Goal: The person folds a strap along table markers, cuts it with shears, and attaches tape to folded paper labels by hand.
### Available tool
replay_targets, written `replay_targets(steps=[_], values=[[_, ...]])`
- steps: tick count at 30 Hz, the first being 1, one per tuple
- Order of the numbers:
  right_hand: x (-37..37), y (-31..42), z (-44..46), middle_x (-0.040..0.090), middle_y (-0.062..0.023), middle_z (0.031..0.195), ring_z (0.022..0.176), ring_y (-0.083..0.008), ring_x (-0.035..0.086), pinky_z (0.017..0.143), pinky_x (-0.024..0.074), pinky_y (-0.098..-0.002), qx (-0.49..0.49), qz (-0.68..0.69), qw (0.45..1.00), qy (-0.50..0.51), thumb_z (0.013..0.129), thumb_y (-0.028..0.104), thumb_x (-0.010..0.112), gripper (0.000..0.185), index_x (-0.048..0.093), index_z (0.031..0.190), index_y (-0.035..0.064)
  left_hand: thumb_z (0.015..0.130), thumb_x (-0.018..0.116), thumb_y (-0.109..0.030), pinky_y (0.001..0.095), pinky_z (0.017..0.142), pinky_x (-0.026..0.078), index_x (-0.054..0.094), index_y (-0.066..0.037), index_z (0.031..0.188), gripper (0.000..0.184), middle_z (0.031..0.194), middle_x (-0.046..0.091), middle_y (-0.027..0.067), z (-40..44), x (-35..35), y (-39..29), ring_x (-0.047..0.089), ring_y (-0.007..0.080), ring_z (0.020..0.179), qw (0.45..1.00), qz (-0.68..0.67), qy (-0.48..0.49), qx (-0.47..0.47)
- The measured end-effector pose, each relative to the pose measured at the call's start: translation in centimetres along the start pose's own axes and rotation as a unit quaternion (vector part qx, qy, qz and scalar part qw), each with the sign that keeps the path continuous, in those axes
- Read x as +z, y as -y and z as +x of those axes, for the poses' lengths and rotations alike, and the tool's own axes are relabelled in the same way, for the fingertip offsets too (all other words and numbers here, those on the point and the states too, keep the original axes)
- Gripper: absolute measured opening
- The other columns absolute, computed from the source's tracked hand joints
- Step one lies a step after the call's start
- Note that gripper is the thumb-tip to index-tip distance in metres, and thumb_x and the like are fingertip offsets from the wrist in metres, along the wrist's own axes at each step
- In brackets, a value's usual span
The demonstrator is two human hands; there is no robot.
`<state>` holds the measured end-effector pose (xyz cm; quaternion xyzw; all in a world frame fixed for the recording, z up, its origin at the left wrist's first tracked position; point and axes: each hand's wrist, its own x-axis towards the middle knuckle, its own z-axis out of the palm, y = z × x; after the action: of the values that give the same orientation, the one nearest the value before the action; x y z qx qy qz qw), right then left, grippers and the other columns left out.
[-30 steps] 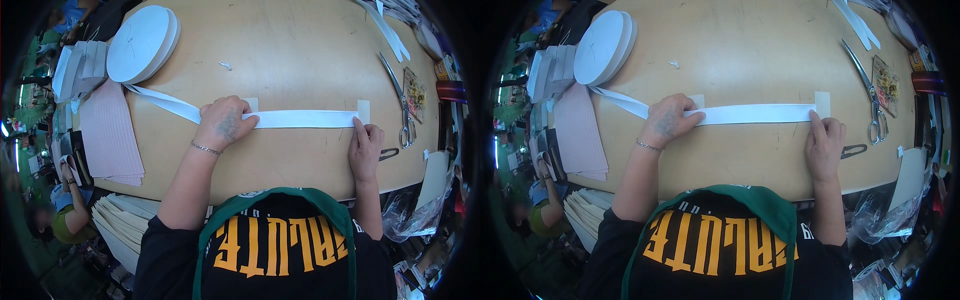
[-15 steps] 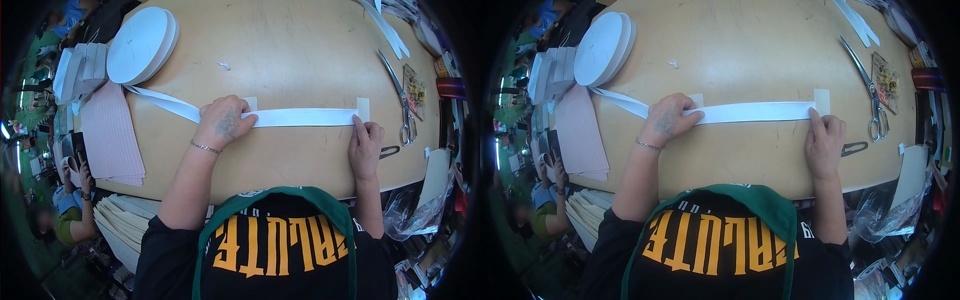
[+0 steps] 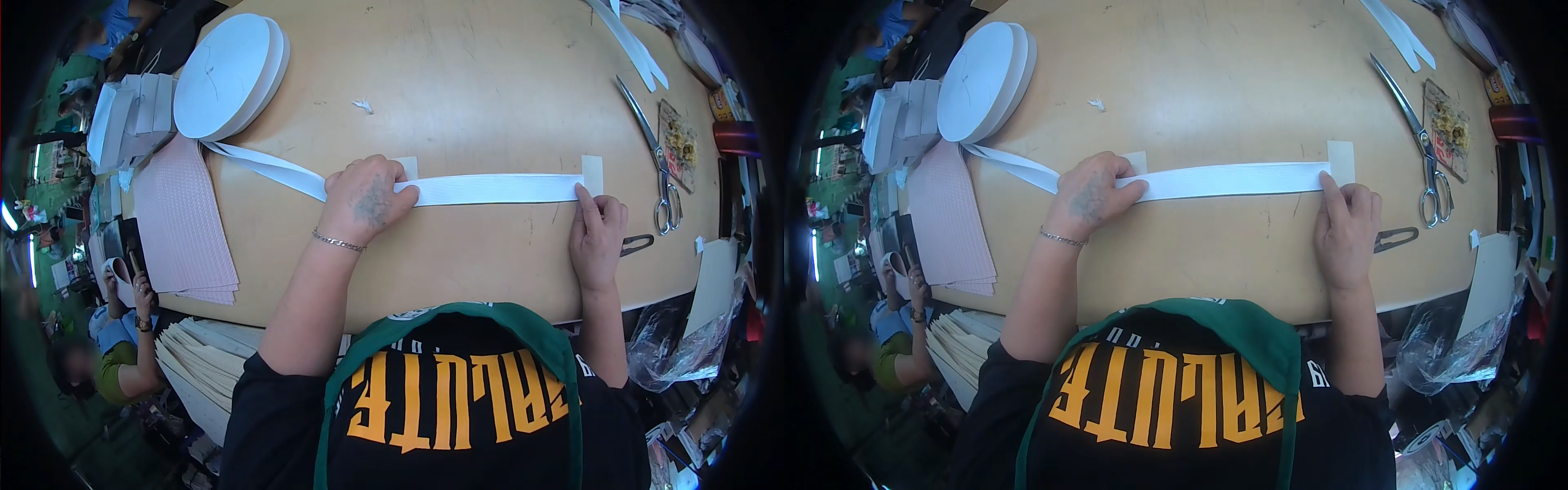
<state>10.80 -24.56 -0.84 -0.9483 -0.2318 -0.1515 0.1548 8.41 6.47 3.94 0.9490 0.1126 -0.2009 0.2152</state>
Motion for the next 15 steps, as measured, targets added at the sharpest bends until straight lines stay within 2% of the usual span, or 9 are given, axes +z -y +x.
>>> replay_targets(steps=[4, 10, 15], values=[[0.0, 0.0, 0.0, 0.050, -0.0092, 0.084, 0.078, -0.0268, 0.048, 0.071, 0.0422, -0.0378, 0.000, 0.000, 1.000, -0.001, 0.075, -0.002, 0.060, 0.038, 0.062, 0.111, 0.0086, 0.072, 0.060, -0.025, 0.0450, 0.080, 0.040, 0.069, -0.007, 0.077, 0.022, 0.083, 0.063, 0.0110, -0.4, 0.4, -0.6, 0.059, 0.0278, 0.084, 0.999, 0.010, -0.029, -0.015], [0.0, 0.0, 0.0, 0.050, -0.0092, 0.083, 0.079, -0.0269, 0.048, 0.070, 0.0425, -0.0376, 0.004, 0.005, 1.000, -0.003, 0.075, -0.002, 0.061, 0.037, 0.062, 0.110, 0.0085, 0.072, 0.061, -0.021, 0.0483, 0.083, 0.036, 0.067, -0.007, 0.075, 0.016, 0.082, 0.059, 0.0099, -1.0, 1.5, -0.8, 0.057, 0.0276, 0.087, 0.995, 0.023, -0.095, 0.021], [0.0, 0.1, 0.0, 0.051, -0.0085, 0.083, 0.078, -0.0266, 0.048, 0.069, 0.0426, -0.0371, 0.012, 0.006, 1.000, -0.007, 0.074, -0.002, 0.061, 0.035, 0.064, 0.108, 0.0080, 0.073, 0.062, -0.021, 0.0502, 0.083, 0.036, 0.066, -0.007, 0.077, 0.015, 0.084, 0.058, 0.0090, -1.1, 1.7, -0.1, 0.056, 0.0266, 0.089, 0.994, 0.009, -0.100, 0.039]])
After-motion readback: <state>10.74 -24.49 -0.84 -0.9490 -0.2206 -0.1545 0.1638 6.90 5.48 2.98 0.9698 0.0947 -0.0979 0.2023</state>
